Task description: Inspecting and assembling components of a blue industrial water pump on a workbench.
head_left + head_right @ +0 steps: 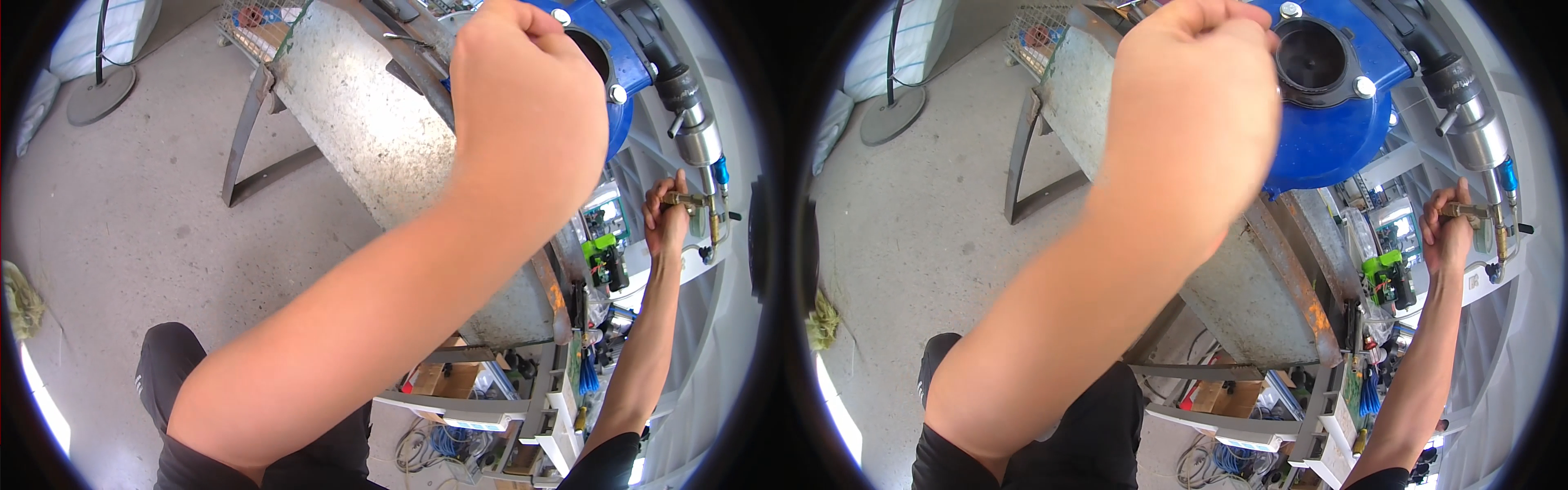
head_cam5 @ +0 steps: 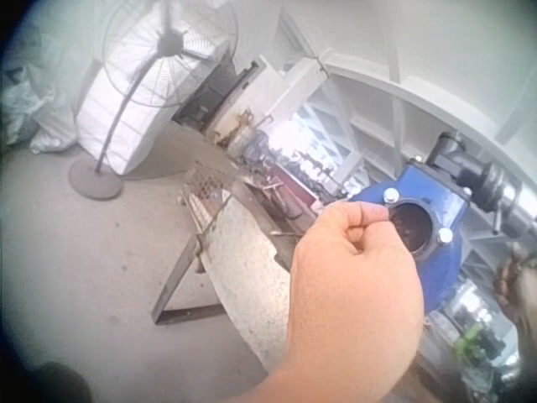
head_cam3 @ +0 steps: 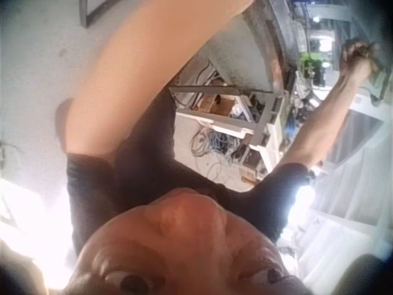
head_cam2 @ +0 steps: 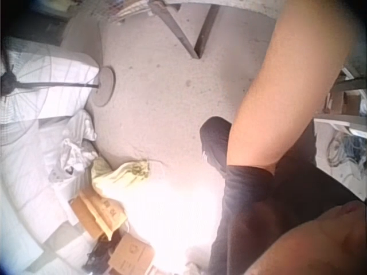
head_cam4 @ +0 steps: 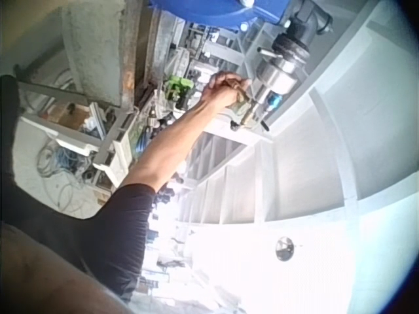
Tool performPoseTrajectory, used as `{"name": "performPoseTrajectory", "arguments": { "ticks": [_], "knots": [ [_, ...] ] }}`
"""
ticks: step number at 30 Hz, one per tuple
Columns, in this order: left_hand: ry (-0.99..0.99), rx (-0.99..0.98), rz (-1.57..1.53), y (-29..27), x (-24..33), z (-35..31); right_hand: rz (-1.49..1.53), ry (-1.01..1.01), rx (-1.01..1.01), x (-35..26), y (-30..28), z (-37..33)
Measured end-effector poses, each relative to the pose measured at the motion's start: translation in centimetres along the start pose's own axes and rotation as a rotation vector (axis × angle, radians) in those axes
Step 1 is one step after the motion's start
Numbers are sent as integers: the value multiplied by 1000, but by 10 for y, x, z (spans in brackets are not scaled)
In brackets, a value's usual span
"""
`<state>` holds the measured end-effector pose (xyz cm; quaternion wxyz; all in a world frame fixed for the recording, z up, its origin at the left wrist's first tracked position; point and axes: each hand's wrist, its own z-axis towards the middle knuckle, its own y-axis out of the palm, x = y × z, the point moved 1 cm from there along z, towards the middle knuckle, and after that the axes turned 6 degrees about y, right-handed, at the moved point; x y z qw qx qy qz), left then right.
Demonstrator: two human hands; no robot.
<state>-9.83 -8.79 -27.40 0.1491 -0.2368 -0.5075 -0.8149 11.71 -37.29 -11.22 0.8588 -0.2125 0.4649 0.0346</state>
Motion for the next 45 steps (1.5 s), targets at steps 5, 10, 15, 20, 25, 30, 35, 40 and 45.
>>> {"name": "performPoseTrajectory", "arguments": {
  "ticks": [5, 10, 15, 20, 25, 30, 35, 40, 45],
  "knots": [
    [-484, -141, -645, 2, 10, -6, -20, 33, -41, -2, -1, -1],
    [-468, -252, -1229, 13, 10, -2, 16, 21, -46, 0, -1, 0],
    [-577, -172, -1353, 22, 2, -10, -17, 23, -41, 0, 0, -1],
    [-526, -271, -1117, 22, -1, -6, -12, 30, 6, -1, 1, -2],
    [-428, -298, -883, 10, -6, -4, 3, 24, -3, -2, 4, -3],
    [-458, -193, -1136, 14, -8, -11, -16, 39, 2, -3, 3, -3],
    [-482, -215, -1229, 19, -8, -15, -24, 57, 1, -3, 1, -4],
    [-514, -198, -1288, 19, -5, -8, -22, 64, -1, -5, 4, -6],
    [-495, -285, -1014, 26, 5, -5, -55, 69, 13, -6, 7, -6]
  ]
}}
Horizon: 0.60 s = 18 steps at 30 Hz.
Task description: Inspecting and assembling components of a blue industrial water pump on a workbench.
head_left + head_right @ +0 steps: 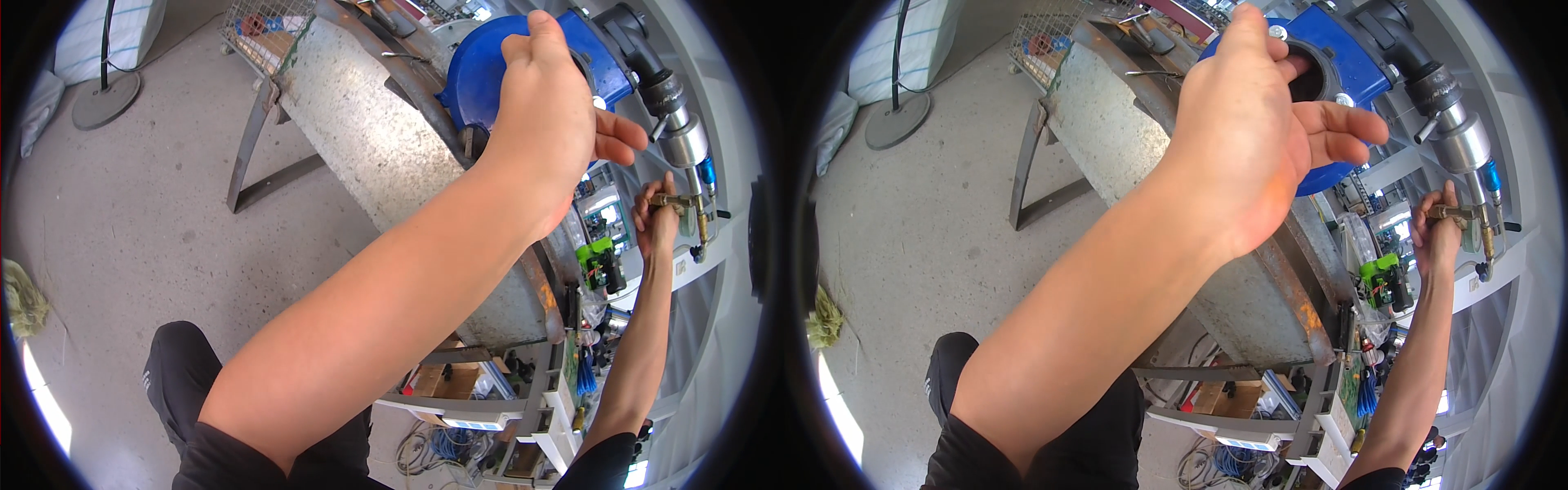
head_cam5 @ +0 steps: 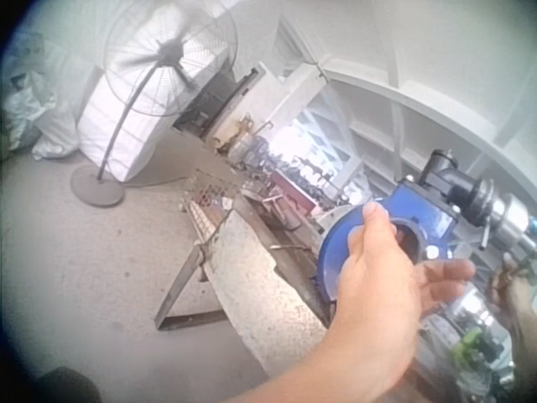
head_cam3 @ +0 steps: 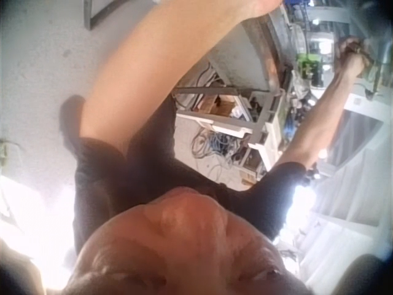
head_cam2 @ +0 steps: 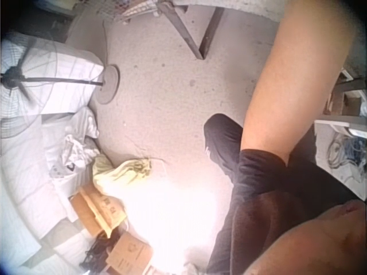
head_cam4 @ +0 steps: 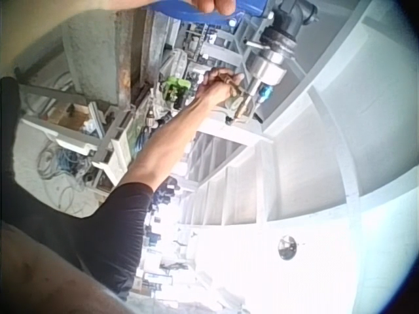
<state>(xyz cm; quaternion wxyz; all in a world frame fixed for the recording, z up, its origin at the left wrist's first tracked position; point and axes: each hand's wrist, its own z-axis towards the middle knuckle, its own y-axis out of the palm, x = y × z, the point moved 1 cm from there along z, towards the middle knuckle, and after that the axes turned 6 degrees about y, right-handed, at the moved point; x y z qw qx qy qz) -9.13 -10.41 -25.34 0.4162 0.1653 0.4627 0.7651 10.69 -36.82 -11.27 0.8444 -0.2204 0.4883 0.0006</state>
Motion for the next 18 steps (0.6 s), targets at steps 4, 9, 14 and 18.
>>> {"name": "performPoseTrajectory", "arguments": {
  "ticks": [4, 9, 14, 18],
  "knots": [
    [-18, 3, 16, 1, 5, -1, 43, 3, -1, 1, 1, 0],
    [51, 4, -555, -1, -1, -9, 12, -5, -20, 1, 1, -1],
    [0, -33, -210, 1, -12, -8, 46, 20, 16, 0, 2, -2],
    [-126, -51, 476, -2, -9, -3, 40, 11, 17, 2, 2, -1]
  ]
}}
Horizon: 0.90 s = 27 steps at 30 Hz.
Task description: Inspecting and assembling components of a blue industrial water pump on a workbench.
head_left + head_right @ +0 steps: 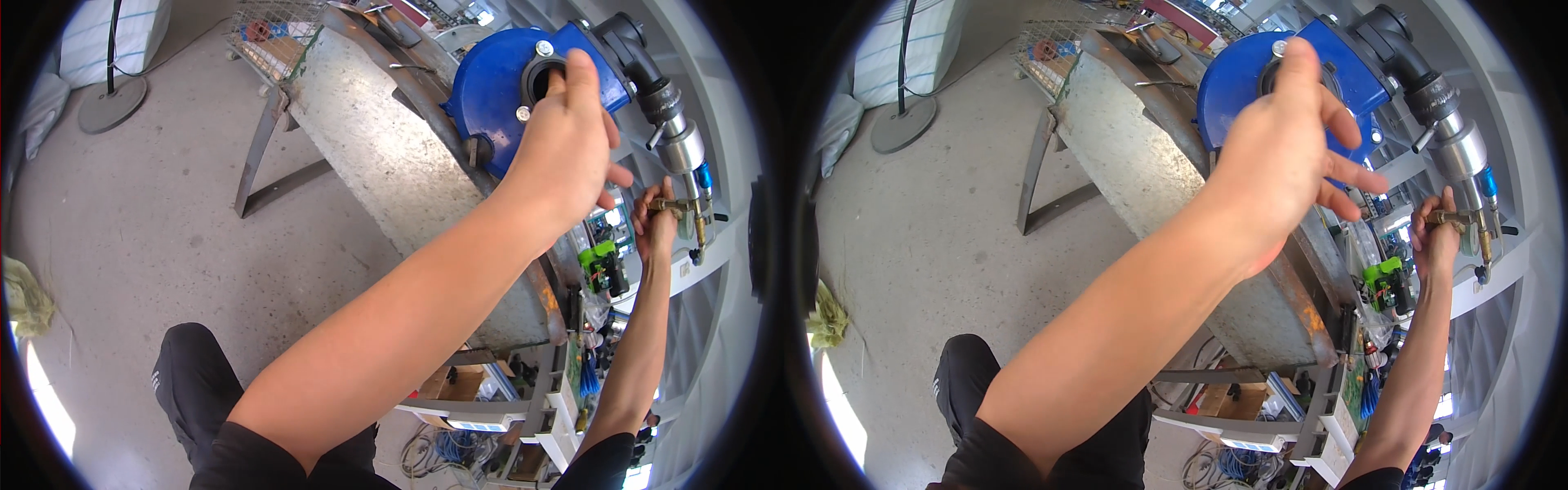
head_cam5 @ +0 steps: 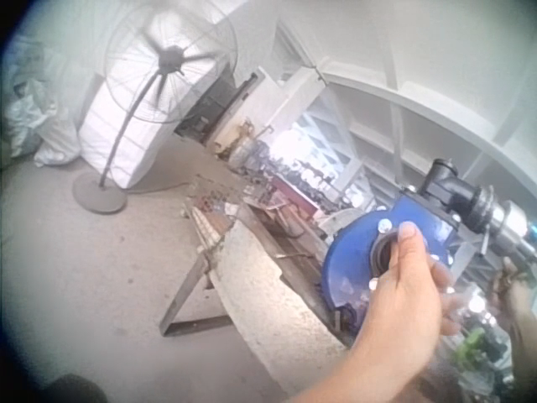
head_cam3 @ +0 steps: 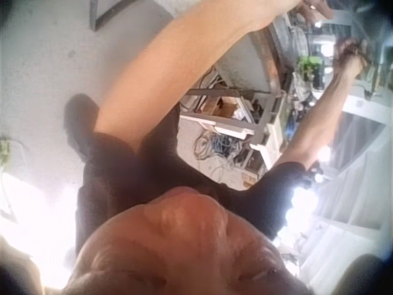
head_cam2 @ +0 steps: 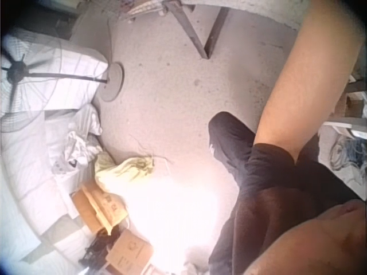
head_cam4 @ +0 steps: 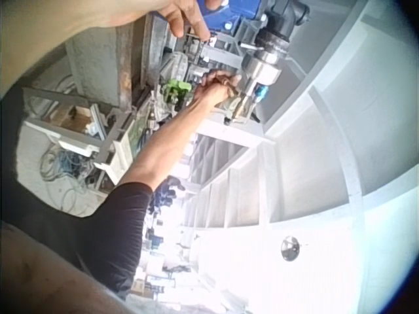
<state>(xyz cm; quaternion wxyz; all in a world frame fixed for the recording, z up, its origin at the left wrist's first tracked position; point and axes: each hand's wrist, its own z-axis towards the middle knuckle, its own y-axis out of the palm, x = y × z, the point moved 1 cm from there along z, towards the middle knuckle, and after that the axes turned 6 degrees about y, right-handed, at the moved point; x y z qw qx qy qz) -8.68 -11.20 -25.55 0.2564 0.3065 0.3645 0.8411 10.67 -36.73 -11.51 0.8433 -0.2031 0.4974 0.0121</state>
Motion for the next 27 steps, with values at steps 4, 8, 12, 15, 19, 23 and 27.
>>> {"name": "performPoseTrajectory", "arguments": {
  "ticks": [4, 8, 12, 15, 19, 23, 27],
  "knots": [
    [272, -82, 789, -8, 3, 1, -23, 3, -30, 0, -3, 1],
    [414, -33, 1129, -19, 1, -4, 21, 15, -45, 1, -5, 3],
    [505, -98, 1356, -28, 6, -7, -7, 5, -13, 1, -4, 2],
    [402, -210, 1431, -27, 13, -4, -16, -2, -36, 0, -2, 1],
    [266, -297, 1399, -21, 21, 3, -9, -1, -52, -1, -3, 2],
    [256, -240, 1225, -19, 21, 0, 7, 14, -68, 0, -5, 3],
    [76, -101, 296, -23, 17, -8, 6, 0, -53, 1, -5, 3]
  ]
}}
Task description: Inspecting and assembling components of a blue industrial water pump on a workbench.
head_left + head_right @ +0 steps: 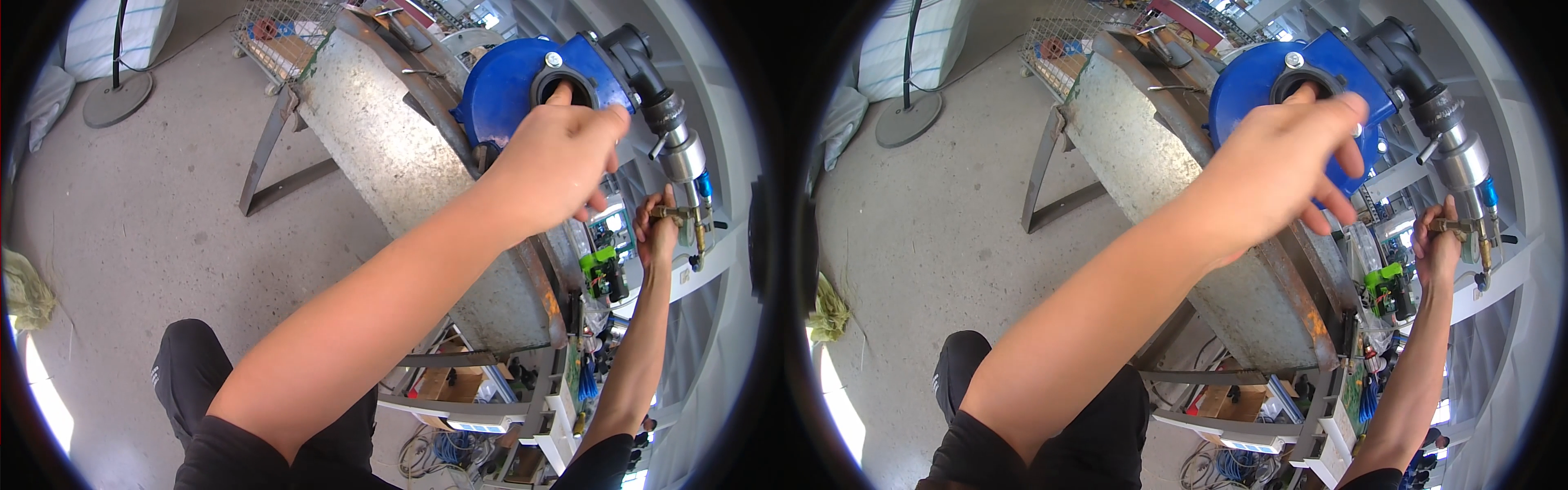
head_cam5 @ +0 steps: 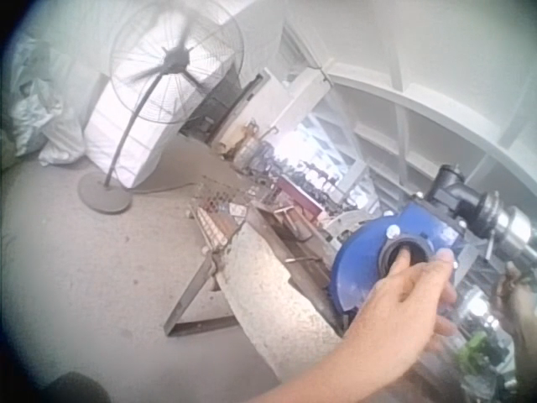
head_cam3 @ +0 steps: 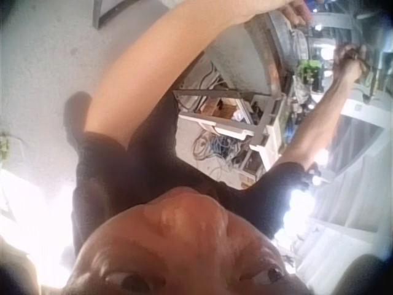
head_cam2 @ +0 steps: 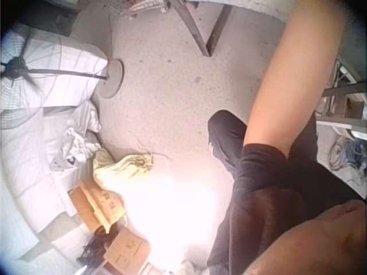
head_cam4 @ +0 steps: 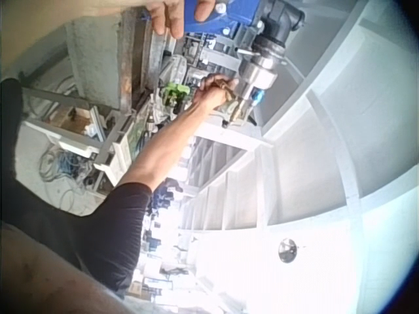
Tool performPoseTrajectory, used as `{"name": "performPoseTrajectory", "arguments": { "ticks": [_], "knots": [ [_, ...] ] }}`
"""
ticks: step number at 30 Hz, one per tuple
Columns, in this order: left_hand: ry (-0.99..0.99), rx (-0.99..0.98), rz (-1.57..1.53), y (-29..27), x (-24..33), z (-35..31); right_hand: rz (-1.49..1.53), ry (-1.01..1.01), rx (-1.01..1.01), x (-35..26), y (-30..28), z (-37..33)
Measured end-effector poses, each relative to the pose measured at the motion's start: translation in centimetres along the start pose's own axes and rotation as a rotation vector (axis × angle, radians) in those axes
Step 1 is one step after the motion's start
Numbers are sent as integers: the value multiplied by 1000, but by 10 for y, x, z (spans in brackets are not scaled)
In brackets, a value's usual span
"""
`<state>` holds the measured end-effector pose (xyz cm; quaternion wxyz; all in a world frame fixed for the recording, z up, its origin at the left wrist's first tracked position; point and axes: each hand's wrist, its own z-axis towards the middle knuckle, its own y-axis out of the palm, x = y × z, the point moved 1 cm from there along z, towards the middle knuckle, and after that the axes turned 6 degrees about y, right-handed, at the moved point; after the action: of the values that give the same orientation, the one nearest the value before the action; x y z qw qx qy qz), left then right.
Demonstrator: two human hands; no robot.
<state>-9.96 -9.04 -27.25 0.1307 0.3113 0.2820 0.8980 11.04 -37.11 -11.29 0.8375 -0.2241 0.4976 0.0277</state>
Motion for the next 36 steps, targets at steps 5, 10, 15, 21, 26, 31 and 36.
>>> {"name": "performPoseTrajectory", "arguments": {
  "ticks": [5, 10, 15, 21, 26, 31, 36],
  "knots": [
    [-5, 148, -1122, 3, -2, 0, 9, 14, -24, -1, 0, -1],
    [-97, 152, -808, 11, 0, 6, -28, 27, -26, -2, -3, 1],
    [49, 123, -1128, 11, 6, 6, -21, 26, -2, -1, -2, 0],
    [249, 129, -1319, 31, -2, -1, 1, 45, -5, -4, 1, -2],
    [105, 261, -947, 31, 4, -14, -34, 32, -3, -4, 0, -2],
    [238, 509, -328, -11, 25, -28, -41, 20, 15, -2, 1, -1],
    [551, 281, 525, -31, 50, 60, -42, 49, 44, 0, 1, 0]
  ]
}}
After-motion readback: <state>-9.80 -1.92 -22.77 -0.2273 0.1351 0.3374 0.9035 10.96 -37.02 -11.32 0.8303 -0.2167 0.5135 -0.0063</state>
